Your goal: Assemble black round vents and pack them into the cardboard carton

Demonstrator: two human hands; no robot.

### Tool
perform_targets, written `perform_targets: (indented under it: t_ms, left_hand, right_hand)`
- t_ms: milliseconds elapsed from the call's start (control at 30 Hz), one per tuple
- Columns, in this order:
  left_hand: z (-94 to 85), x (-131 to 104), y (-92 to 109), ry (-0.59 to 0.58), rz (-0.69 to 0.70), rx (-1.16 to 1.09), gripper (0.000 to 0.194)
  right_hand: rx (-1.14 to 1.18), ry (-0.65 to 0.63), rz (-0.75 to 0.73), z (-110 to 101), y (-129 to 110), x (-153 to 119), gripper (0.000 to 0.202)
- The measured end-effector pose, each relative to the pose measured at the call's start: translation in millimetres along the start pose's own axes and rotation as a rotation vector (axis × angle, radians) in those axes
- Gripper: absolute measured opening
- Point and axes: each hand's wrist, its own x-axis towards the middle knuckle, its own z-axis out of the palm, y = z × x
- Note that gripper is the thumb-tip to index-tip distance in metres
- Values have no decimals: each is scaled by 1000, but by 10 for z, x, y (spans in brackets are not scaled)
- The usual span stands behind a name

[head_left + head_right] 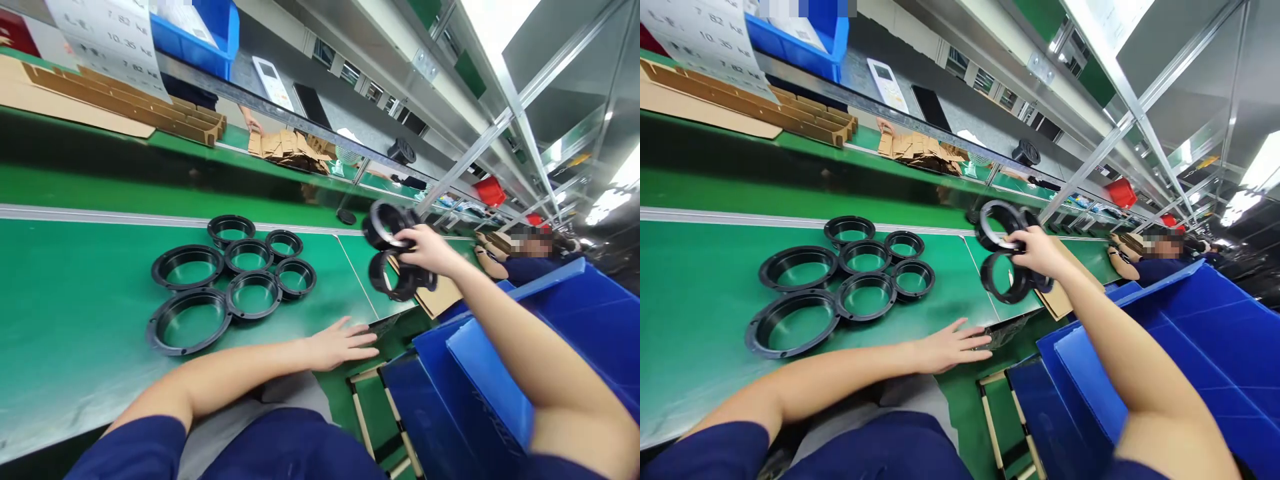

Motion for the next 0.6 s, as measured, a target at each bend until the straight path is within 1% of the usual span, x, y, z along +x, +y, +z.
perform_targets:
  t_ms: [67, 100, 133, 200, 267, 300, 400, 500, 567, 600]
  left_hand:
    - [-32, -285, -87, -9, -129, 16, 68]
    - [-51, -431, -120, -11, -195, 33, 66]
    - [-72, -574, -146, -8, -270, 56, 65]
    - [-109, -842, -182, 12, -446, 104, 68]
    - [-125, -1059, -202, 53, -591, 120, 71]
    - [-125, -1142, -205, 81, -637, 113, 72]
    - [-115, -1281, -189, 170, -722, 90, 72]
    - [-146, -1306, -139, 237, -793, 86, 68]
    - [-189, -1305, -99, 261, -799, 71, 64]
    - [-209, -1307, -80, 270, -791, 71, 61]
  right_hand:
    - [-20, -186, -29, 252, -357, 372, 47]
    - [-25, -244, -20, 405, -518, 561, 48]
    - [-24, -282, -9, 561, -655, 733, 49]
    - [-5, -330, 12, 849, -853, 1001, 52]
    - [27, -379, 20, 1081, -974, 1158, 58]
    - [49, -400, 18, 1176, -1021, 1204, 60]
    - [148, -455, -6, 1398, -1169, 1272, 65]
    - [291, -536, -20, 1537, -1299, 1336, 70]
    - [399, -615, 0, 1567, -1293, 1430, 76]
    - [454, -651, 21, 1561, -1242, 1501, 80]
